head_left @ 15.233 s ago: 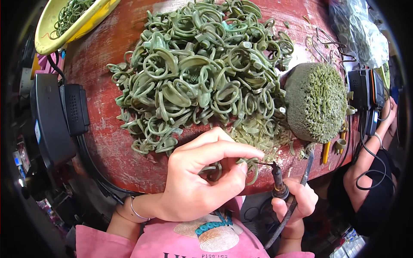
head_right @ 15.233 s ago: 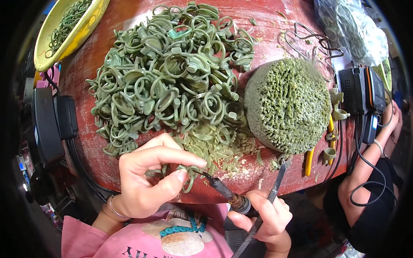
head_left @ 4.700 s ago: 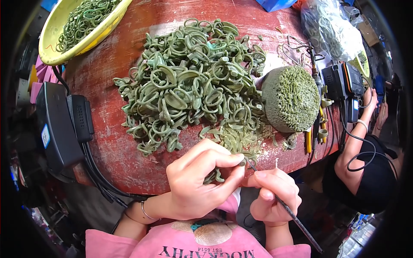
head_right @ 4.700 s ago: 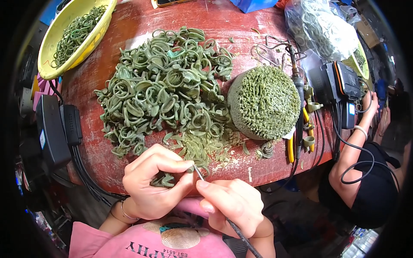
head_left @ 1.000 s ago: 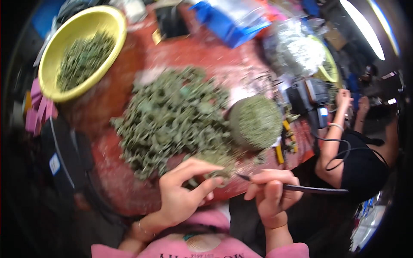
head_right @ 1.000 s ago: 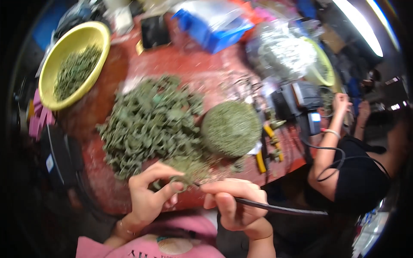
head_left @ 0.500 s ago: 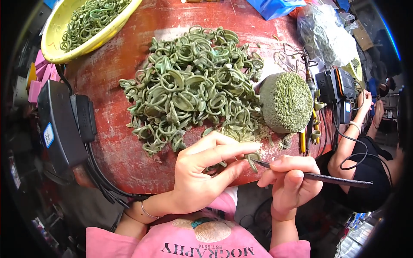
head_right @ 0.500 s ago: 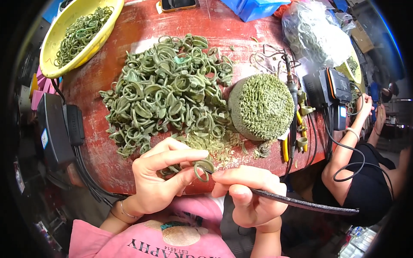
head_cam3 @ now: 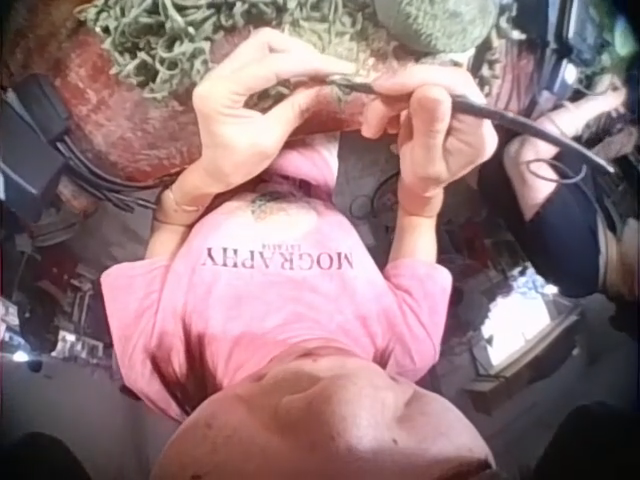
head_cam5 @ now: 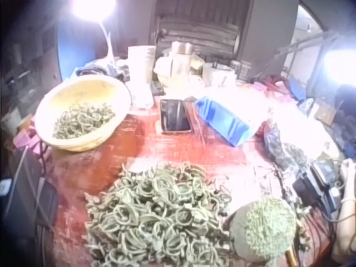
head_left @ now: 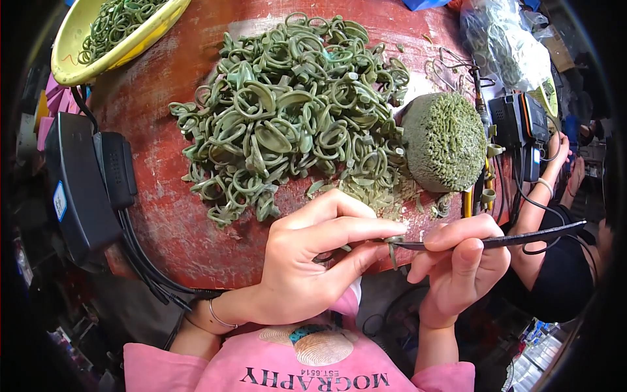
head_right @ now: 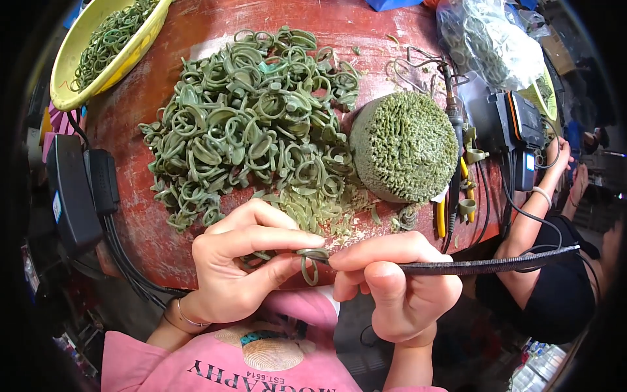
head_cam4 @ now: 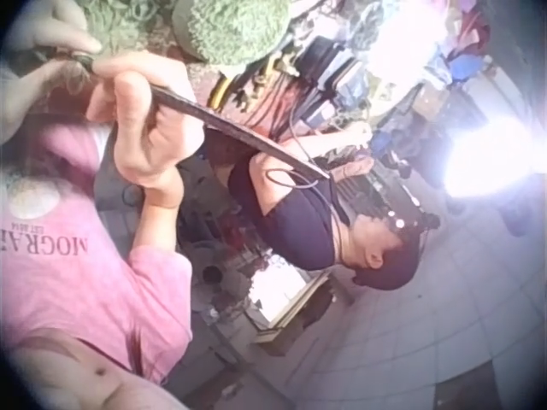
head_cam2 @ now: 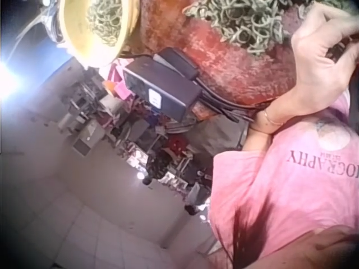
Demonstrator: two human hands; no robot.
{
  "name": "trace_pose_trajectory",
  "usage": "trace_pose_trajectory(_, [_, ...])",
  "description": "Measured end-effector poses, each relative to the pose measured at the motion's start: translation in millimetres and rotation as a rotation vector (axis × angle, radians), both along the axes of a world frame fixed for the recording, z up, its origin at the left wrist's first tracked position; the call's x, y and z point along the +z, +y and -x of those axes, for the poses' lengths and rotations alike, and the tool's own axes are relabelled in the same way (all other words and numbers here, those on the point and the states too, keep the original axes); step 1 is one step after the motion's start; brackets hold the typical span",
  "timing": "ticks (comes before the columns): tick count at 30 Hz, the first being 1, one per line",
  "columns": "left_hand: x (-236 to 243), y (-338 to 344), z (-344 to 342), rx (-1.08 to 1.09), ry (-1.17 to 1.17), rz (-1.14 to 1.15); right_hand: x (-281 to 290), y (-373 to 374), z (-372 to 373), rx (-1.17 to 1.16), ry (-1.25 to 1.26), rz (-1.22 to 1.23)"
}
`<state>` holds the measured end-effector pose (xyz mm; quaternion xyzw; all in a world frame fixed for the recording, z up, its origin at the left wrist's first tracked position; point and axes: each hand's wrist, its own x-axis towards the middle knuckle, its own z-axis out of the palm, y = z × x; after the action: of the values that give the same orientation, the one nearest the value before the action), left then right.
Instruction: Refining and trimming green wax components using a carving tool and a heated pen.
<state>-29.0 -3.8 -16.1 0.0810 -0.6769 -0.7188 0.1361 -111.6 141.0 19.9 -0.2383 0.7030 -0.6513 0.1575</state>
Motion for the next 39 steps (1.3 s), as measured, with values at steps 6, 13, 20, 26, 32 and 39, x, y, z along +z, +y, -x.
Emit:
trace_pose_trajectory(6, [-1, 3, 1, 0.021, -0.065, -0.107, 3, 1, -4, 0.022, 0.129, -0.119])
trace_pose_trajectory(13, [-8, 7, 0, 0.06, -0.05, -0.186, -8, -2, -8, 0.029, 0.198, -0.157])
trace_pose_trajectory(20, [-8, 7, -1, 0.104, -0.045, -0.006, -10, 0, -12, -0.005, 0.219, -0.266])
trace_pose_trajectory(26, [-3, 11, 0, 0.138, -0.102, -0.143, -17, 4, -13, -0.094, 0.217, -0.013])
trace_pose_trajectory(32, [-5, 10, 1, 0.072, -0.048, -0.064, -17, 7, -5, -0.018, 0.136, 0.045])
trace_pose_trajectory(39, [-4, 10, -1, 0.072, -0.067, 0.009, -11, 5, -4, -0.044, 0.017, 0.006])
